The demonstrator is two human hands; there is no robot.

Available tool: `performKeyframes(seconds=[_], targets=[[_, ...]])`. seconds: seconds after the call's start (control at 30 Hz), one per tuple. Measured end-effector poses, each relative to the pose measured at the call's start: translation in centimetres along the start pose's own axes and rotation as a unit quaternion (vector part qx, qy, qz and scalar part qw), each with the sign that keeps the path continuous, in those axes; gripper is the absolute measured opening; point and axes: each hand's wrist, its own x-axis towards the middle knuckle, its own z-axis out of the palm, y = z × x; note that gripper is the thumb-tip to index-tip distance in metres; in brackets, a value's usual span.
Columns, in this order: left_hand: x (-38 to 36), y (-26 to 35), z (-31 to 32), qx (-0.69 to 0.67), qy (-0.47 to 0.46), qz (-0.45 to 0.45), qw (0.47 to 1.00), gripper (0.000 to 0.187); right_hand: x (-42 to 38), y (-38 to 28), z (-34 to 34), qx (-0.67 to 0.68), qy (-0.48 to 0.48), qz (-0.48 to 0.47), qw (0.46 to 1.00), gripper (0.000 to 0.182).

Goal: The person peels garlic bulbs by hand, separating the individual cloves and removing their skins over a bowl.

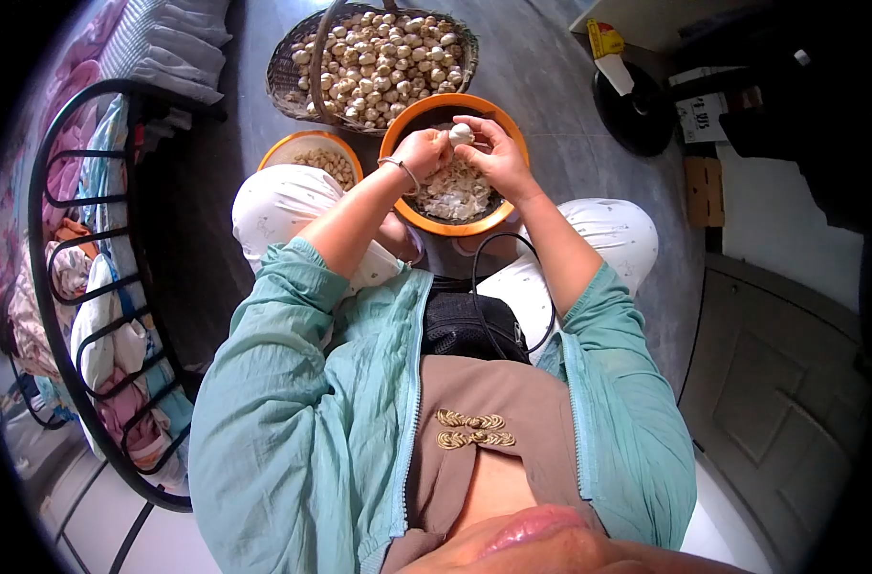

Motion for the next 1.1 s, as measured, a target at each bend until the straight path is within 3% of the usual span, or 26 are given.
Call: performKeyframes(seconds=[0.07,0.17,0.33,0.4,0.5,0.57,0.8,0.87,0.9,0.97,1.0,1.1], targets=[[0.6,-0.8,-0.4,0.333,0.038,0.008,0.942,0.032,0.0,0.2,-0.1,-0.015,0.007,-0.005,1.0,0.047],[1.0,-1.4,-0.5,0.404,0.102,0.065,0.907,0.025,0.0,0.7,0.0,-0.054,0.02,-0.017,0.998,0.049],[-2.3,3.7,0.3,0.294,0.013,0.17,0.94,0.043,0.1,1.1,0.0,-0.122,0.024,-0.046,0.991,0.05],[-2.5,4.0,1.0,0.266,-0.004,0.023,0.964,0.048,0.1,0.7,0.0,-0.121,-0.004,-0.051,0.991,0.049],[-2.4,3.4,1.4,0.253,0.021,0.077,0.964,0.051,0.0,0.6,0.3,-0.09,0.015,-0.062,0.994,0.038],[-2.8,3.6,1.7,0.232,0.006,0.047,0.972,0.046,0.1,1.0,0.4,-0.087,0.025,-0.064,0.994,0.034],[-2.2,1.4,1.8,0.235,0.051,0.183,0.953,0.047,0.1,1.1,0.5,-0.081,0.034,-0.067,0.994,0.028],[-0.8,-0.1,1.0,0.366,0.097,0.333,0.863,0.047,-0.1,0.6,0.6,-0.06,0.025,-0.05,0.997,0.029],[-1.2,0.4,1.1,0.366,0.098,0.333,0.863,0.047,-0.2,0.2,0.6,-0.04,0.017,-0.033,0.999,0.03],[-2.5,2.1,1.5,0.129,0.044,0.139,0.981,0.026,-0.2,-0.4,0.6,0.019,0.01,-0.005,1.0,0.031],[-2.3,2.2,1.9,-0.068,0.032,0.087,0.993,0.028,-0.1,-0.5,0.6,0.077,0.003,0.024,0.997,0.033],[-1.4,1.6,1.0,-0.084,-0.033,0.022,0.996,0.035,-0.1,-0.6,0.6,0.037,0.01,0.002,0.999,0.035]])
